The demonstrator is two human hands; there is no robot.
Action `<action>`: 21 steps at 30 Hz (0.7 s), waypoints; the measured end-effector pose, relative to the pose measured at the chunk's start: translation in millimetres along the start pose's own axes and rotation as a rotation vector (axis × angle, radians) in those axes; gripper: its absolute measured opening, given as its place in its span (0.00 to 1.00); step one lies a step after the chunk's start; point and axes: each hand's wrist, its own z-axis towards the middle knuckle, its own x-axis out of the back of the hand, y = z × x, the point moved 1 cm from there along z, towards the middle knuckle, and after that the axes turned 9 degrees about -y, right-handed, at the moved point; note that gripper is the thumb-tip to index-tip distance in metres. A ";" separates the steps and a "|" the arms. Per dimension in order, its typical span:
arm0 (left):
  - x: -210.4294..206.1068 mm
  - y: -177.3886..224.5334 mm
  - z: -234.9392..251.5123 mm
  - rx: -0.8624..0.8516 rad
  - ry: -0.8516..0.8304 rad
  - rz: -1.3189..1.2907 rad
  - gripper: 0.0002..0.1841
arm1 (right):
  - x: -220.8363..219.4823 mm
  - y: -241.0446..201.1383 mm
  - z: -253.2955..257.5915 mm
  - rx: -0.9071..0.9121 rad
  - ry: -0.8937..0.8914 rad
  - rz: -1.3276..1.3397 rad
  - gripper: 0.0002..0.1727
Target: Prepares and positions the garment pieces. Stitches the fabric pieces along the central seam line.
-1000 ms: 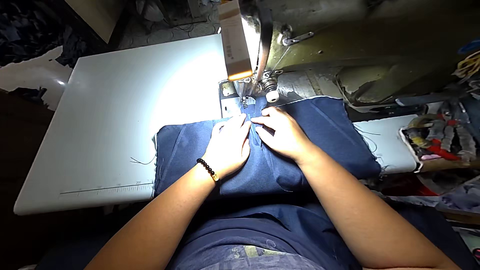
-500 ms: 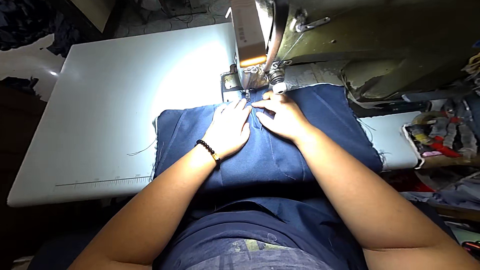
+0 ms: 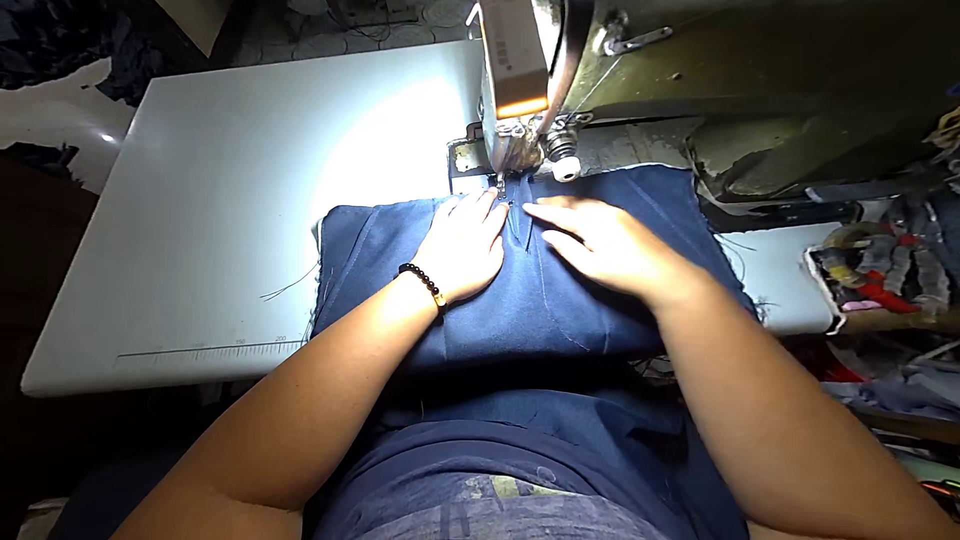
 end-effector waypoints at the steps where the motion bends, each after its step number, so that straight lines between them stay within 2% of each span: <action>1: 0.4 -0.1 0.1 -0.001 -0.002 0.002 0.29 | 7.4 7.0 -15.3 -0.036 0.041 -0.006 0.23; 3: 1.3 -0.9 1.4 0.000 -0.005 0.009 0.29 | 22.9 32.5 -54.0 -0.175 0.206 -0.066 0.20; 6: 0.9 -3.9 3.8 0.000 -0.007 0.020 0.30 | 45.2 61.0 -113.1 -0.579 0.344 -0.232 0.19; 8: 2.0 -5.0 5.6 -0.001 -0.010 0.041 0.30 | 47.7 75.0 -135.1 -0.769 0.322 -0.319 0.21; 10: 3.1 -5.0 6.8 -0.006 -0.017 0.057 0.29 | 42.8 86.6 -143.8 -0.849 0.198 -0.344 0.26; 14: 9.1 0.1 6.6 0.014 -0.002 0.065 0.28 | 49.6 98.4 -141.4 -0.867 0.092 -0.359 0.27; 18: 27.2 4.7 18.3 0.020 -0.164 -0.105 0.27 | 62.9 108.6 -139.7 -0.853 0.062 -0.302 0.24; 21: 43.2 2.2 13.0 -0.089 -0.284 -0.203 0.22 | 65.0 111.2 -143.7 -0.713 0.085 -0.299 0.16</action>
